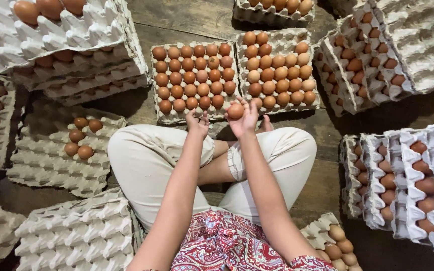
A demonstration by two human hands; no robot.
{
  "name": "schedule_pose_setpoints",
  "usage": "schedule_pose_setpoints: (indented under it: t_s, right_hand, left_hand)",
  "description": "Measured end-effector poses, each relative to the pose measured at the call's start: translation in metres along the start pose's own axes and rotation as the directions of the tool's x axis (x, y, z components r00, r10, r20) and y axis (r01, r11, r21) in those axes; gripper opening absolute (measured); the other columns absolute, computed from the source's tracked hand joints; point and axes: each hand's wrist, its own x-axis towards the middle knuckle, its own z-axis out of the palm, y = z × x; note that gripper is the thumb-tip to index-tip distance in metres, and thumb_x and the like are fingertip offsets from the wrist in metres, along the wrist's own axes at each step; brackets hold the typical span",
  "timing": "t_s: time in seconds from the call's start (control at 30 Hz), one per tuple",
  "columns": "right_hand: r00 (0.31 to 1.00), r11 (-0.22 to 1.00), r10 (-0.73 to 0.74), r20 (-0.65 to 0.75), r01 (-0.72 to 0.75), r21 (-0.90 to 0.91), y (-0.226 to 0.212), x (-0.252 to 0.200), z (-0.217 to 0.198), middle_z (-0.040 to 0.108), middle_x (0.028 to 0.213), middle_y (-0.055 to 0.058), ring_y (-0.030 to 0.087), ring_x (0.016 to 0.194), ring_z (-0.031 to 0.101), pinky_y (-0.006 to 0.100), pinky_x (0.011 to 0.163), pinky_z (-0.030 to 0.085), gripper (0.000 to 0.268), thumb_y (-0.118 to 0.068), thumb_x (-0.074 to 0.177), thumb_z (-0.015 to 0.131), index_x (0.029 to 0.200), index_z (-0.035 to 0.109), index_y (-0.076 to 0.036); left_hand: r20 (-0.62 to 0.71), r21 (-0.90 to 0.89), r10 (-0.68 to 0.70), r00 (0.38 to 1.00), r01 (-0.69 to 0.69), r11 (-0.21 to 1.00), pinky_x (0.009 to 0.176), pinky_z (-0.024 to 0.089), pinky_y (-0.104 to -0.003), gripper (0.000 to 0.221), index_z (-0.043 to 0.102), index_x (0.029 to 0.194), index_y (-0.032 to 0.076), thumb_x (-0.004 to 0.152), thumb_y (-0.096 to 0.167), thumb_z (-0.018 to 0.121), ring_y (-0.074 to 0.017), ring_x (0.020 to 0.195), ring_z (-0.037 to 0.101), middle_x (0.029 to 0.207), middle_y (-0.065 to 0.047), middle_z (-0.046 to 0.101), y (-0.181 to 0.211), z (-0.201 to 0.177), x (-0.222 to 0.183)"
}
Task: Sorting and transferring chicken eggs from bulk stacks into individual cardboard tray slots.
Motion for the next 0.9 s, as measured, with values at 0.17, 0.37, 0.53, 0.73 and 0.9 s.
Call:
schedule_pose_setpoints:
  t_s: [0.17,0.37,0.53,0.73,0.9]
  right_hand:
    - [0.973,0.997,-0.059,0.223,0.068,-0.031,0.011,0.012,-0.023,0.062,0.102,0.011,0.034,0.083,0.068,0.037,0.074,0.06,0.025,-0.015,0.087,0.067,0.111,0.057,-0.012]
    - [0.994,0.967,-0.097,0.047,0.105,-0.231,0.004,-0.009,-0.015,0.066,0.078,0.008,0.024,0.05,0.06,0.026,0.037,0.045,0.017,-0.034,0.096,0.061,0.088,0.055,-0.02]
    - [0.999,0.998,-0.024,0.049,0.026,-0.051,-0.006,0.029,-0.035,0.061,0.094,0.013,0.033,0.068,0.06,0.031,0.051,0.047,0.021,-0.035,0.091,0.059,0.102,0.056,-0.017]
    - [0.954,0.93,-0.299,-0.003,0.291,-0.226,-0.097,0.019,0.03,0.051,0.098,0.005,0.025,0.09,0.064,0.04,0.087,0.061,0.028,-0.018,0.087,0.073,0.108,0.054,-0.018]
    - [0.862,0.795,-0.502,-0.076,0.425,-0.433,-0.17,0.181,-0.027,0.058,0.089,0.006,0.024,0.079,0.067,0.039,0.062,0.059,0.032,-0.022,0.077,0.084,0.098,0.061,-0.017]
  left_hand:
    - [-0.021,0.053,-0.036,0.999,0.037,0.998,0.057,0.037,-0.026,0.049,0.038,0.107,0.016,0.081,0.051,0.059,-0.0116,0.068,0.043,0.091,0.0,0.04,0.005,0.016,-0.016]
    - [-0.096,0.247,-0.027,0.995,0.05,0.968,0.053,0.034,-0.032,0.024,0.043,0.091,0.017,0.082,0.038,0.049,-0.0093,0.049,0.036,0.077,0.004,0.035,0.002,0.008,-0.003]
    - [-0.151,0.186,-0.095,0.984,0.122,0.975,0.066,0.035,-0.036,0.017,0.03,0.091,0.014,0.085,0.029,0.034,-0.013,0.059,0.044,0.082,0.002,0.034,-0.003,-0.003,0.009]
    - [-0.132,0.133,-0.09,0.987,0.108,0.985,0.082,0.046,-0.035,0.029,0.032,0.111,0.012,0.089,0.029,0.04,-0.0206,0.086,0.067,0.108,-0.007,0.044,-0.005,-0.007,0.013]
    - [-0.171,0.064,-0.119,0.978,0.132,0.989,0.087,0.049,-0.036,0.038,0.032,0.119,0.01,0.092,0.032,0.047,-0.0254,0.093,0.068,0.115,-0.009,0.046,-0.006,-0.013,0.005]
